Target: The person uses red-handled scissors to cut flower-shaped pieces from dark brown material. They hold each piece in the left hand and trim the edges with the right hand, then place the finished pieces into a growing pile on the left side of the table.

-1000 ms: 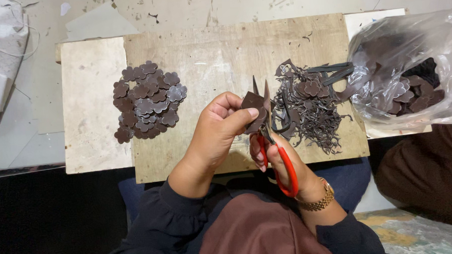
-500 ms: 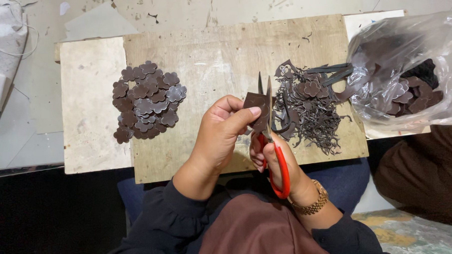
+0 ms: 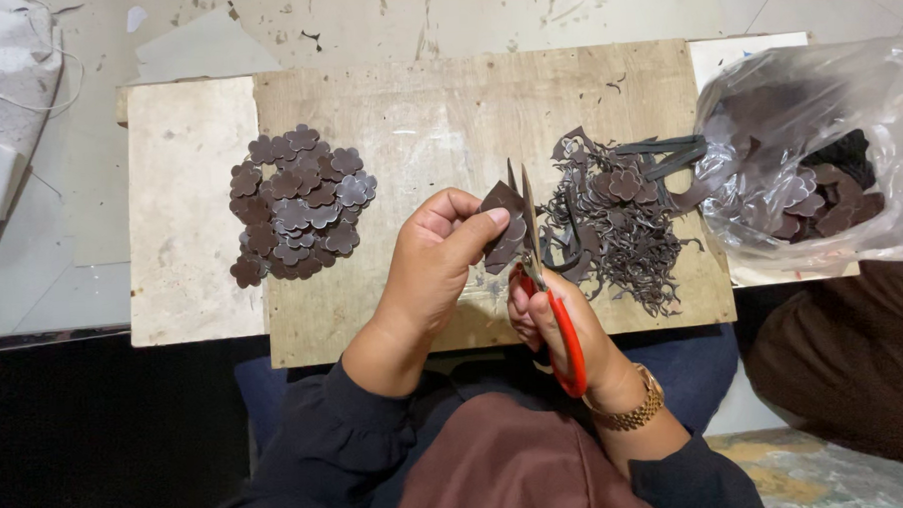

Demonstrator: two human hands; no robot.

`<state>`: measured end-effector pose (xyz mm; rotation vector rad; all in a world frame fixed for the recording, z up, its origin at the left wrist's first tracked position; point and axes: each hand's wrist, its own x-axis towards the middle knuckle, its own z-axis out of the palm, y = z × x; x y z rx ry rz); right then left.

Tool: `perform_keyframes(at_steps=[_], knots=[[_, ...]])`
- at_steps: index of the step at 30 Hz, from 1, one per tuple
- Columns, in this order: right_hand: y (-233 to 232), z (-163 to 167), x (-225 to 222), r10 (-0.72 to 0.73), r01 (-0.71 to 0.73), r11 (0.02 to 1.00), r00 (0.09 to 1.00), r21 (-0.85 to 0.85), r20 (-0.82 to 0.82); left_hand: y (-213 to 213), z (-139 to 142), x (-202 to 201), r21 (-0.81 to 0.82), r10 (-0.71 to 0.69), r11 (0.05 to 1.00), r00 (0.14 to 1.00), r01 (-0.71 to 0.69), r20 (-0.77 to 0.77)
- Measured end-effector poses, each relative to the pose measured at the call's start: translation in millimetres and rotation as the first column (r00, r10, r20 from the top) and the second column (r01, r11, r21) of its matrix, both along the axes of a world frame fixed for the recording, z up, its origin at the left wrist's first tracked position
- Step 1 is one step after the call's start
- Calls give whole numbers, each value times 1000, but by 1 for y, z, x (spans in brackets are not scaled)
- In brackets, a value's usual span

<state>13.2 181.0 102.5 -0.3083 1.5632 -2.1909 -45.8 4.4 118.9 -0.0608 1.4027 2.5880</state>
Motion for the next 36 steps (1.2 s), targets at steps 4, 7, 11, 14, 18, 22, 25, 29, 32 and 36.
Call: perform_keyframes(at_steps=[4, 7, 11, 14, 18, 22, 25, 29, 32, 36], knots=[[0, -7, 0, -12, 11, 1000, 1000, 29, 18, -2, -1, -1, -7, 15, 1000, 1000, -15, -12], [1, -11, -1, -7, 6, 999, 1000, 53, 19, -3, -1, -1, -8, 23, 1000, 1000, -23, -14], [3, -12, -3, 6, -5, 995, 1000, 98, -11, -6, 0, -3, -63, 40, 997, 997, -44, -64], [3, -10, -2, -8, 5, 992, 1000, 125, 27, -6, 0, -4, -69, 42, 997, 997, -46, -63], [0, -10, -2, -32, 28, 986, 999, 162, 25, -8, 1, -6, -97, 50, 994, 996, -57, -69], [-1, -13, -2, -43, 35, 980, 998, 194, 38, -12, 5, -6, -169, 52, 984, 997, -62, -63], [-1, -15, -3, -41, 38, 975, 999, 218, 10, -12, 8, -6, -174, 60, 982, 997, -67, -47], [-2, -13, -3, -42, 29, 977, 998, 212, 56, -13, 7, -6, -143, 75, 986, 995, -83, -59], [1, -10, -3, 35, -37, 993, 999, 112, 18, -13, 1, -5, -126, 58, 989, 990, -74, -125], [1, -8, -2, 40, -41, 994, 999, 101, 13, -10, -5, -3, -111, 2, 994, 993, -15, -119]])
